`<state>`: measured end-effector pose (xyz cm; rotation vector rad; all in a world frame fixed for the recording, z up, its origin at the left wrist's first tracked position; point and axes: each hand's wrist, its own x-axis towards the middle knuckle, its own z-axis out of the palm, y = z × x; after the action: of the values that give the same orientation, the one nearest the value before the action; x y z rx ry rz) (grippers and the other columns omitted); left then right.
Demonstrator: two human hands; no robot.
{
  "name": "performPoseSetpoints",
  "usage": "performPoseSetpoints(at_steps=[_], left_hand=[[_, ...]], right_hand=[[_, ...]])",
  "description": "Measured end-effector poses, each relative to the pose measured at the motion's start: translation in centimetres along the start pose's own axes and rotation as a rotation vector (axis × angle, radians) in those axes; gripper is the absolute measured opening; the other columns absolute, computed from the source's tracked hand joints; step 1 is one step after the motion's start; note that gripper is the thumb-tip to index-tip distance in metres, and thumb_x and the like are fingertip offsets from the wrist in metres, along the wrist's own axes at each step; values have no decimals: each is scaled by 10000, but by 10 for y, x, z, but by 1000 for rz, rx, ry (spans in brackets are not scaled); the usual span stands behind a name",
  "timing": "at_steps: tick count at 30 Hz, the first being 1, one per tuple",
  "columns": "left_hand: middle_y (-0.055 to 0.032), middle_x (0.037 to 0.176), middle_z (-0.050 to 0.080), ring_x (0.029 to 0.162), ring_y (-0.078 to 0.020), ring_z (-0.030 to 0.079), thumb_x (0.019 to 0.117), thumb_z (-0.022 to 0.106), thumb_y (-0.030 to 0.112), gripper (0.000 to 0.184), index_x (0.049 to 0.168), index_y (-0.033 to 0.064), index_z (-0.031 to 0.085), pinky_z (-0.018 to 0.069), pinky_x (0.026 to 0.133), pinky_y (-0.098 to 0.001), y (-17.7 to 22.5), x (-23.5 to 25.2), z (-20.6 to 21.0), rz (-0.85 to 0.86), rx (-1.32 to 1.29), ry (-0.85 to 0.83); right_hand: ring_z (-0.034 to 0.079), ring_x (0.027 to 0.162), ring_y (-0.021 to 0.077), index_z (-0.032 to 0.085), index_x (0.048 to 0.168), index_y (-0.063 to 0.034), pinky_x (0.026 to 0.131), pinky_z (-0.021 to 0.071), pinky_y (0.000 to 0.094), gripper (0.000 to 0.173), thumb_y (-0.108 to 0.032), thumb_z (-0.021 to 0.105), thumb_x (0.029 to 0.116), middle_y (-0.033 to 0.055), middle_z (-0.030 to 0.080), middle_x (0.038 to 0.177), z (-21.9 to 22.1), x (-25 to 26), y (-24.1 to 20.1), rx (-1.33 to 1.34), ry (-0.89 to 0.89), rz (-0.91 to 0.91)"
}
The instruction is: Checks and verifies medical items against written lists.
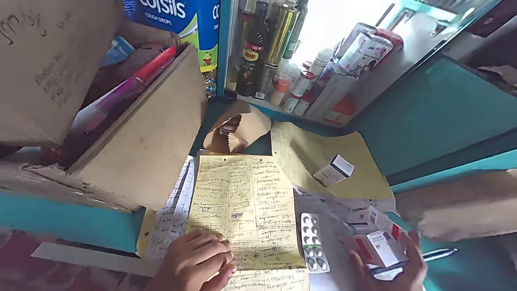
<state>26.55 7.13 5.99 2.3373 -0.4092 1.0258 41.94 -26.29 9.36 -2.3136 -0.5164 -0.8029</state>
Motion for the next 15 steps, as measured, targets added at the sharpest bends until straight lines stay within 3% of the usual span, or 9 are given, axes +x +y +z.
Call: performPoseSetpoints(at_steps=[6,10,15], left_hand=[[8,890,768,957,-86,706,1041,530,323,362,766,137,673,530,860,-216,2,1,-1,-29,-1,5],[2,870,766,939,-94,712,1035,535,308,363,750,131,674,538,856,-223,3,1,-1,-32,1,-2],[-5,884,766,957,-93,707,1041,533,315,361,766,127,673,528,871,-225,4,1,-3,-45,-5,-15]], right_hand=[[310,1440,568,400,1390,206,1209,235,563,954,-460,771,815,464,356,1483,5,2,-2,-22,-43,37],[327,1470,440,441,1384,145,1227,219,449,869,-492,710,859,409,401,1483,5,-1,4,-1,-34,18],[282,1517,336,368,1419,103,1248,164,420,879,-530,651,879,362,370,1527,1,-2,7,66,-93,-11]])
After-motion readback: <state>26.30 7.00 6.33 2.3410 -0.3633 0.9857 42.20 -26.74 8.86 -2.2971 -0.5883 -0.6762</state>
